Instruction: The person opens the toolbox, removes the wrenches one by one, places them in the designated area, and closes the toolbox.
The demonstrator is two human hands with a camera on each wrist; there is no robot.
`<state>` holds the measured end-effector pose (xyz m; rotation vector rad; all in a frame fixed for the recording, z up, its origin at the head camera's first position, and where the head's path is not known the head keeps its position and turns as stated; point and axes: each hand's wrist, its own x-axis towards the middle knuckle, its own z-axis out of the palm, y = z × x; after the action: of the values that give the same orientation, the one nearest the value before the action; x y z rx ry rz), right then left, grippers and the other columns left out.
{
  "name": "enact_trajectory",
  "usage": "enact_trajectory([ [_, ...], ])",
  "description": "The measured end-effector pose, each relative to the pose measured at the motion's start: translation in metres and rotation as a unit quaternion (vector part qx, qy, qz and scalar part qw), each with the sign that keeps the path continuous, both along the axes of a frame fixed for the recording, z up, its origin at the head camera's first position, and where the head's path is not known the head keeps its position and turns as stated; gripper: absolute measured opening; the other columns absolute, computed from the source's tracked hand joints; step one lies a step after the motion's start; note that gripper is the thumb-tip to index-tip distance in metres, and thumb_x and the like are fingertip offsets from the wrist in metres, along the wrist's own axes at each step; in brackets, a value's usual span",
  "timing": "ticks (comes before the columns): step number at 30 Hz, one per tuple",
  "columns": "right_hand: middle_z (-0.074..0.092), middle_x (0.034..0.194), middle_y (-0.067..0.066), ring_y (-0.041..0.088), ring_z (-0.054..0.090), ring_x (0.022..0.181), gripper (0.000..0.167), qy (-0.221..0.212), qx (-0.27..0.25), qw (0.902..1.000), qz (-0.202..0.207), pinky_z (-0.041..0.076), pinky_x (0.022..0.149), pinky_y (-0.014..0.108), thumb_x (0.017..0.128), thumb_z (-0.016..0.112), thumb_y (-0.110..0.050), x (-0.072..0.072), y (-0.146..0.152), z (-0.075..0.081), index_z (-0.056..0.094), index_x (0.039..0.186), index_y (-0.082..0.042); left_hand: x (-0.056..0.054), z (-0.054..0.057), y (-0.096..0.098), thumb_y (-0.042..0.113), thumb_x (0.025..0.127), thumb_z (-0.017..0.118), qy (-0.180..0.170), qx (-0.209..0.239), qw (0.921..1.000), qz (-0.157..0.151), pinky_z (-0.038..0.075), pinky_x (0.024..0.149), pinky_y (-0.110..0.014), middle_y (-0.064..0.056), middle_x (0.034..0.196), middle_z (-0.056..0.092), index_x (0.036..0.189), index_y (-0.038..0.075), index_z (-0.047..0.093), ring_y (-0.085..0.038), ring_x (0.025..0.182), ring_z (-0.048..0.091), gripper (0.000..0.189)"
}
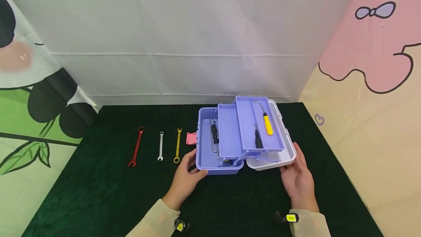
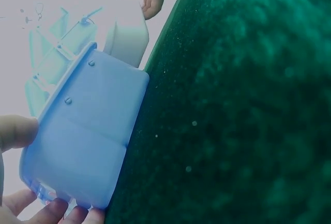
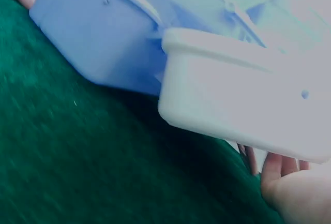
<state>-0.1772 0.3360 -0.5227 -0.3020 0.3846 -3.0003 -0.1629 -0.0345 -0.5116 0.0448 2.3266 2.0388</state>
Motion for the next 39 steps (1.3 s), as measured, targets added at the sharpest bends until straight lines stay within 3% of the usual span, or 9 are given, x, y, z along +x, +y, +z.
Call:
enact_trajectory([
  [3, 0.037, 0.164, 0.001, 0.023, 0.034, 0.150, 0.049, 0.017, -0.001, 0.9998, -0.006, -0.015, 0.123, 0.035, 0.113, 0.026, -0.014, -0.002, -0.004, 0.000, 0.030, 0.161, -0.016, 0.001, 0.001, 0.000, 0.016, 0.091, 0.078, -0.002, 0.005, 1.0000, -0.001, 0.041, 0.114, -0.052, -0.009, 0.157, 0.041, 0.156, 0.018, 0.037, -0.032, 0.142, 0.042, 0.076],
  [9, 0.020, 0.170, 0.000, 0.022, 0.020, 0.156, 0.052, 0.058, -0.012, 0.9982, 0.010, -0.019, 0.123, 0.041, 0.113, 0.018, -0.019, -0.005, -0.011, 0.001, 0.017, 0.165, -0.018, -0.001, -0.001, 0.001, 0.017, 0.092, 0.077, -0.002, -0.008, 0.9999, -0.006, 0.041, 0.114, -0.052, -0.010, 0.156, 0.041, 0.156, 0.017, 0.036, -0.033, 0.142, 0.043, 0.076],
  [16, 0.015, 0.171, -0.004, 0.022, 0.021, 0.155, 0.051, 0.047, 0.020, 0.9985, -0.019, -0.015, 0.124, 0.043, 0.114, 0.024, -0.022, -0.005, -0.017, 0.007, 0.019, 0.164, -0.021, -0.002, -0.005, 0.001, 0.018, 0.094, 0.075, -0.007, -0.018, 0.9998, -0.011, 0.042, 0.114, -0.048, -0.008, 0.157, 0.039, 0.157, 0.019, 0.034, -0.030, 0.143, 0.043, 0.076],
  [19, 0.011, 0.172, -0.006, 0.022, 0.024, 0.154, 0.051, 0.040, 0.037, 0.9979, -0.034, -0.007, 0.126, 0.043, 0.113, 0.029, -0.022, -0.005, -0.019, 0.010, 0.022, 0.163, -0.022, -0.001, -0.005, 0.000, 0.019, 0.093, 0.075, -0.013, -0.017, 0.9997, -0.012, 0.042, 0.114, -0.047, -0.006, 0.157, 0.039, 0.157, 0.021, 0.033, -0.028, 0.143, 0.042, 0.076],
  [22, 0.008, 0.172, -0.006, 0.022, 0.027, 0.153, 0.050, 0.041, 0.047, 0.9968, -0.051, 0.013, 0.127, 0.044, 0.113, 0.031, -0.021, -0.005, -0.023, 0.013, 0.023, 0.162, -0.021, -0.001, -0.005, 0.000, 0.018, 0.094, 0.074, -0.009, -0.016, 0.9997, -0.014, 0.042, 0.114, -0.048, -0.007, 0.157, 0.039, 0.158, 0.019, 0.033, -0.029, 0.142, 0.042, 0.076],
  [26, 0.009, 0.172, -0.002, 0.024, 0.033, 0.150, 0.049, 0.050, 0.051, 0.9952, -0.066, 0.036, 0.119, 0.044, 0.112, 0.031, -0.019, -0.005, -0.028, 0.019, 0.025, 0.160, -0.017, -0.002, -0.005, 0.001, 0.017, 0.094, 0.074, -0.008, -0.018, 0.9997, -0.012, 0.042, 0.114, -0.048, -0.007, 0.156, 0.039, 0.158, 0.020, 0.033, -0.028, 0.142, 0.042, 0.076],
  [30, 0.012, 0.171, 0.002, 0.024, 0.030, 0.151, 0.047, 0.061, 0.062, 0.9929, -0.081, 0.040, 0.117, 0.041, 0.112, 0.031, -0.018, -0.005, -0.032, 0.025, 0.027, 0.159, -0.013, -0.002, -0.005, 0.001, 0.018, 0.094, 0.074, -0.010, -0.021, 0.9997, -0.012, 0.041, 0.115, -0.048, -0.006, 0.156, 0.039, 0.158, 0.021, 0.033, -0.028, 0.143, 0.042, 0.076],
  [35, 0.009, 0.168, 0.007, 0.028, 0.003, 0.155, 0.045, 0.078, 0.150, 0.9783, -0.120, 0.036, 0.119, 0.033, 0.112, 0.029, -0.018, -0.004, -0.036, 0.033, 0.026, 0.157, -0.011, -0.002, -0.006, 0.001, 0.018, 0.094, 0.074, -0.011, -0.023, 0.9996, -0.012, 0.041, 0.114, -0.048, -0.007, 0.156, 0.039, 0.158, 0.021, 0.032, -0.028, 0.142, 0.042, 0.076],
  [39, 0.009, 0.165, 0.010, 0.032, 0.006, 0.151, 0.043, 0.073, 0.249, 0.9546, -0.146, 0.037, 0.117, 0.028, 0.112, 0.031, -0.020, -0.005, -0.039, 0.044, 0.026, 0.155, -0.012, -0.003, -0.007, 0.001, 0.017, 0.094, 0.074, -0.009, -0.019, 0.9997, -0.014, 0.041, 0.115, -0.049, -0.007, 0.156, 0.039, 0.158, 0.022, 0.032, -0.028, 0.142, 0.043, 0.077],
])
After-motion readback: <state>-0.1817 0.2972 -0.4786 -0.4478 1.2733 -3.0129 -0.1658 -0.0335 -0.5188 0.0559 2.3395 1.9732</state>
